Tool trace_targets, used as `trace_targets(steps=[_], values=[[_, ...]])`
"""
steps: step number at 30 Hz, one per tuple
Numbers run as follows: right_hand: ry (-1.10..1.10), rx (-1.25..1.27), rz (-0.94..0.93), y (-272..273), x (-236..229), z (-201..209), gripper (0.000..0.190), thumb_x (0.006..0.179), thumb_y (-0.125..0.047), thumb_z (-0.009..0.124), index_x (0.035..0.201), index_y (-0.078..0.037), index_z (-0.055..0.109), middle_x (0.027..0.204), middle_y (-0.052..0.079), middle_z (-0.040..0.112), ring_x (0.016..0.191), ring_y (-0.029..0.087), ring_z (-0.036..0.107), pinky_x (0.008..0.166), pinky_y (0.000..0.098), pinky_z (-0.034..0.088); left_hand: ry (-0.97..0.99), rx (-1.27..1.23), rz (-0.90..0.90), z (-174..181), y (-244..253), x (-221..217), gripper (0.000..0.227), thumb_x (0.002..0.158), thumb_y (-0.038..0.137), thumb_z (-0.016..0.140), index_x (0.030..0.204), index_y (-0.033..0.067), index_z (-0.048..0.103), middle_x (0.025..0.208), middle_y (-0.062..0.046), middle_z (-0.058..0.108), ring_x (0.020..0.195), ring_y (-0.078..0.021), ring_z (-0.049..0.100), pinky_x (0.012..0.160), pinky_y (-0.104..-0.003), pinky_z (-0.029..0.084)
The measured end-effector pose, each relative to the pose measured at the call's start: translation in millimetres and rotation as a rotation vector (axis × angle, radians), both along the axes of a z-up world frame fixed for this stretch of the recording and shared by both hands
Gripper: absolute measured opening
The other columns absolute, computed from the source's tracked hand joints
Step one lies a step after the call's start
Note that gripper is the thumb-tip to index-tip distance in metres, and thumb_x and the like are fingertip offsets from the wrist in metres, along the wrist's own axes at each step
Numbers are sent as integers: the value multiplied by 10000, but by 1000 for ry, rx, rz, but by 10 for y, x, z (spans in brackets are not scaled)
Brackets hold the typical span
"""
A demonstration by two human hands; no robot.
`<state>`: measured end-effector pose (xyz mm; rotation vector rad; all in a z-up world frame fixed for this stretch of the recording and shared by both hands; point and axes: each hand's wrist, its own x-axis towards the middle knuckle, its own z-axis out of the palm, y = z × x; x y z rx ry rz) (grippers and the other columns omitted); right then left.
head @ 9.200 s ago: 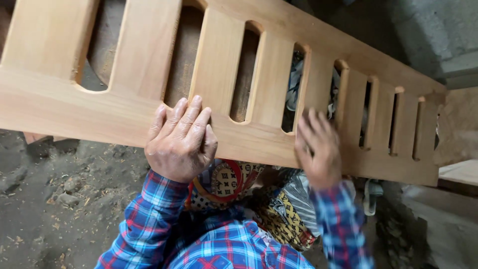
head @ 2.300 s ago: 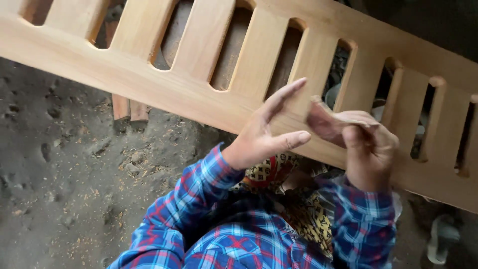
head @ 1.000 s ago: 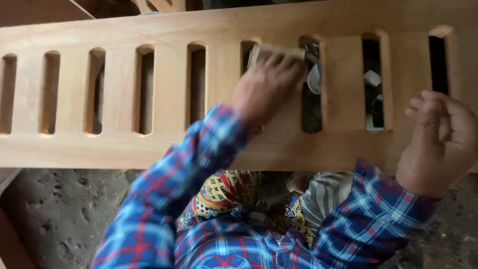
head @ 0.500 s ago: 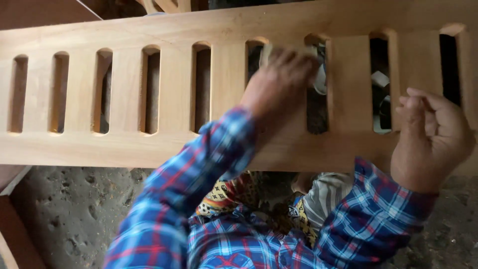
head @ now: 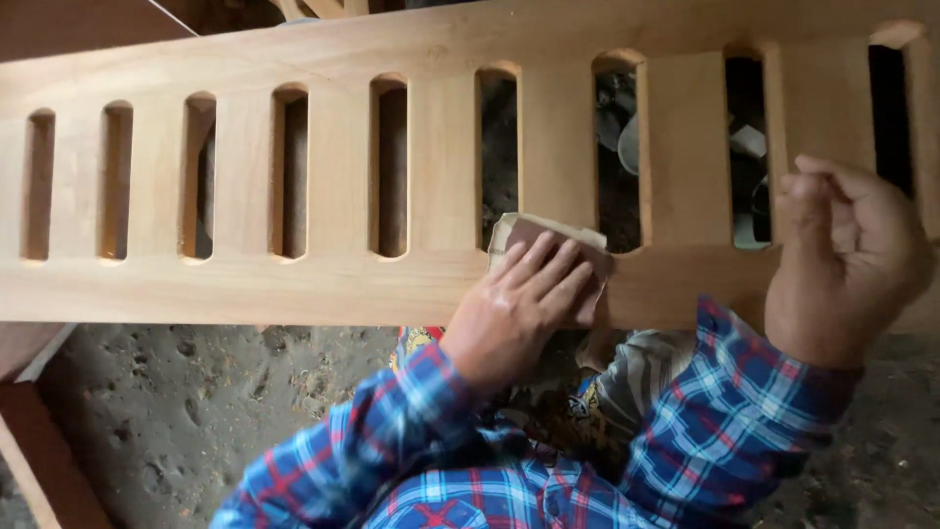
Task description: The person sands a wooden piece with multiple rectangular cutouts using a sanding block. They rub the block along the edges and surfaces of the cutouts and the flat areas of the wood.
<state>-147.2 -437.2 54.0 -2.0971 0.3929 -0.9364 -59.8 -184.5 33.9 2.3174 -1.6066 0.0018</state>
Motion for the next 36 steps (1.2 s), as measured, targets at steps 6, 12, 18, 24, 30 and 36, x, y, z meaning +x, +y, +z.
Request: trace_targets(steps=[6,12,18,24,30,36], values=[[21,-86,19,99,39,70,371,1305,-123,570,1280,239,648,1152,342,677,1052,395,700,896,468,627,-175,-222,34,113,-728,952,227,918,28,638,1131,92,683,1111,-89,689,987,-297,613,938,-456,461],[-13,-112,52,82,36,91,409,1315,-141,564,1292,257,656,1065,326,678,1020,399,708,894,489,639,-134,-150,168,-437,-1088,1413,377,919,137,590,1285,51,615,1365,-180,588,1265,-368,509,1047,-506,469],[-25,44,47,16,1,-5,302,1295,-66,590,1294,232,634,1128,334,663,1072,382,691,908,449,600,-5,-58,-31,116,-183,279,517,887,-32,607,1395,9,522,1407,-216,559,1338,-435,511,1208,-601,355],[29,-144,78,90,59,70,303,1318,-17,601,1264,268,687,1060,337,687,961,387,698,845,459,603,104,-33,-142,64,-82,286,549,859,-28,535,1399,64,527,1471,-187,528,1395,-394,463,1187,-516,404],[70,-233,44,113,50,101,380,1314,-99,580,1253,255,707,1088,332,694,1009,397,702,864,480,605,-124,-198,-4,-343,-959,1467,375,841,26,635,1211,69,679,1252,-99,617,1126,-318,560,900,-430,543],[48,-210,63,84,32,132,360,1308,-84,586,1257,251,708,1046,317,702,968,373,703,833,450,589,-264,-99,80,-521,-929,1321,433,983,294,650,1347,71,573,1296,-123,617,1184,-356,580,1003,-503,482]])
